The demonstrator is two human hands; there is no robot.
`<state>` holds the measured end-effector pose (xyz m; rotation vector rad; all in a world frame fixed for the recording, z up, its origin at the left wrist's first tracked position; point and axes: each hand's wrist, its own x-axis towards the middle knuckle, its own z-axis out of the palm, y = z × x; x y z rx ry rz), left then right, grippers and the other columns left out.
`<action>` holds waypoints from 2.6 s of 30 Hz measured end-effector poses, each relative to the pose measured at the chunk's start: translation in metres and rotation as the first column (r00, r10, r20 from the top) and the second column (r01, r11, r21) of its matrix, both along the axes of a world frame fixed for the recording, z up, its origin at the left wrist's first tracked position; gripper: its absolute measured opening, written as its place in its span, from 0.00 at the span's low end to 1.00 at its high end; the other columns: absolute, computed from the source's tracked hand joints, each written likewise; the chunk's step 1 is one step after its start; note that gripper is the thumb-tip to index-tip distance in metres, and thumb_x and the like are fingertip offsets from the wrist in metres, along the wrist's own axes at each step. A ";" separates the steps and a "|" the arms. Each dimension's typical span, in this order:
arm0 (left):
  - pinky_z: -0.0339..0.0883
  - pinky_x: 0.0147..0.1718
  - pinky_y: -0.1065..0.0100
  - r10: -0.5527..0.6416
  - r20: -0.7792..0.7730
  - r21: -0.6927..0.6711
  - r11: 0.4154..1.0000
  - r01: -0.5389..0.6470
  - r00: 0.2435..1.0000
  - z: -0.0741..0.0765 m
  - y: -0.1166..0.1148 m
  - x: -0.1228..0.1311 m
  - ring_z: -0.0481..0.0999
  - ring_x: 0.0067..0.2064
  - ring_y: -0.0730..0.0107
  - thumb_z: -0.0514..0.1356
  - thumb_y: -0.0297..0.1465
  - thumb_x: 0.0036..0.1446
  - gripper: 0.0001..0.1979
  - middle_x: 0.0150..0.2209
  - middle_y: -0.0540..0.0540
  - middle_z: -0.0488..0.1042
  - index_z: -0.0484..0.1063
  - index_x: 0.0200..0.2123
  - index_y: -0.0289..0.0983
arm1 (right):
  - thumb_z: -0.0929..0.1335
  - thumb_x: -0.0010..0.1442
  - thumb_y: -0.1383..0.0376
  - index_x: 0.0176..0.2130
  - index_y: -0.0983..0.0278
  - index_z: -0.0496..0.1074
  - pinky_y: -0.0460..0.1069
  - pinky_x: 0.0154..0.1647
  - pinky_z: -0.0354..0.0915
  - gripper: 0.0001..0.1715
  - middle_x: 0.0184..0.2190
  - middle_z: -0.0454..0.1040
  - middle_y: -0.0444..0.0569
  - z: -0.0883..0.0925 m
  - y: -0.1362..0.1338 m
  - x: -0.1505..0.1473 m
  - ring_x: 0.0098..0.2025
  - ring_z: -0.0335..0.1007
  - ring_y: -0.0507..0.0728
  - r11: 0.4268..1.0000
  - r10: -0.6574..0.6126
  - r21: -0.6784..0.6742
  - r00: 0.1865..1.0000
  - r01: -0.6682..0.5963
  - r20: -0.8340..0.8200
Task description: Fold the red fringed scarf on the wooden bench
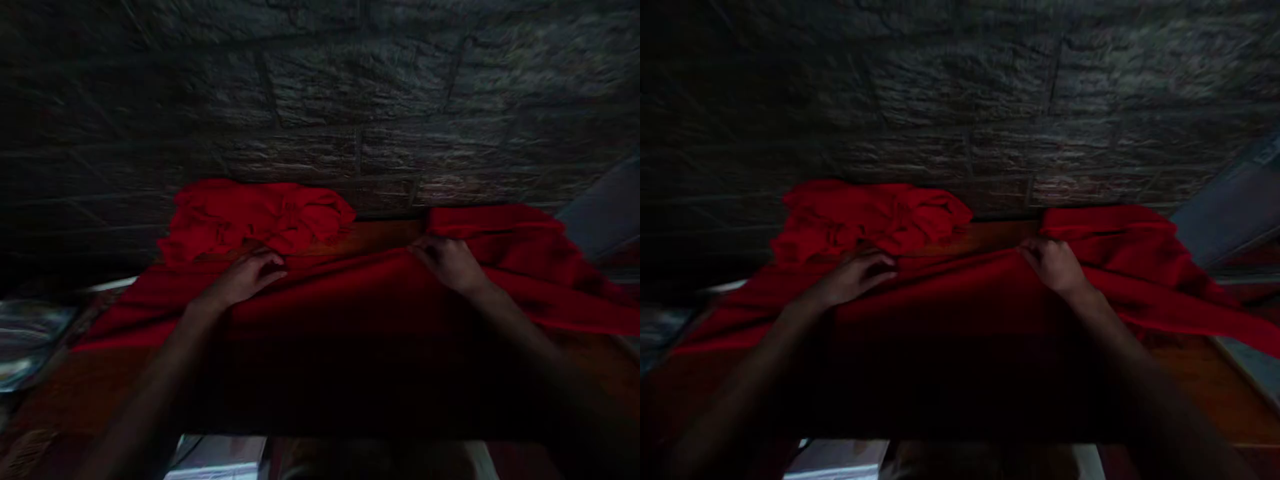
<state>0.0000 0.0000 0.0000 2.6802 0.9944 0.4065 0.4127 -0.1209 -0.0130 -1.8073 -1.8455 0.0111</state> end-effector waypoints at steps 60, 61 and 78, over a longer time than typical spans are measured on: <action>0.67 0.49 0.58 0.247 -0.007 0.207 0.949 -0.240 0.969 -0.020 0.019 0.001 0.75 0.46 0.57 0.52 0.39 0.65 0.14 0.41 0.42 0.76 0.73 0.38 0.39 | 0.66 0.64 0.62 0.40 0.61 0.79 0.52 0.44 0.70 0.11 0.39 0.80 0.49 -0.018 0.014 0.000 0.41 0.76 0.59 0.996 0.089 0.002 0.996 -0.089 0.033; 0.67 0.49 0.58 0.246 -0.003 0.201 0.950 -0.240 0.969 -0.021 0.020 0.001 0.74 0.46 0.57 0.52 0.39 0.64 0.13 0.41 0.42 0.76 0.73 0.38 0.39 | 0.66 0.64 0.62 0.40 0.61 0.79 0.52 0.45 0.70 0.11 0.39 0.80 0.50 -0.018 0.015 -0.001 0.42 0.76 0.60 0.996 0.088 0.011 0.995 -0.088 0.038; 0.69 0.47 0.57 0.270 0.005 0.168 0.949 -0.267 0.963 -0.021 0.026 0.001 0.75 0.43 0.57 0.50 0.40 0.62 0.15 0.38 0.42 0.76 0.72 0.35 0.39 | 0.66 0.65 0.62 0.40 0.59 0.80 0.52 0.46 0.70 0.11 0.39 0.79 0.50 -0.023 0.025 0.003 0.41 0.74 0.58 0.998 0.059 -0.029 0.996 -0.057 0.064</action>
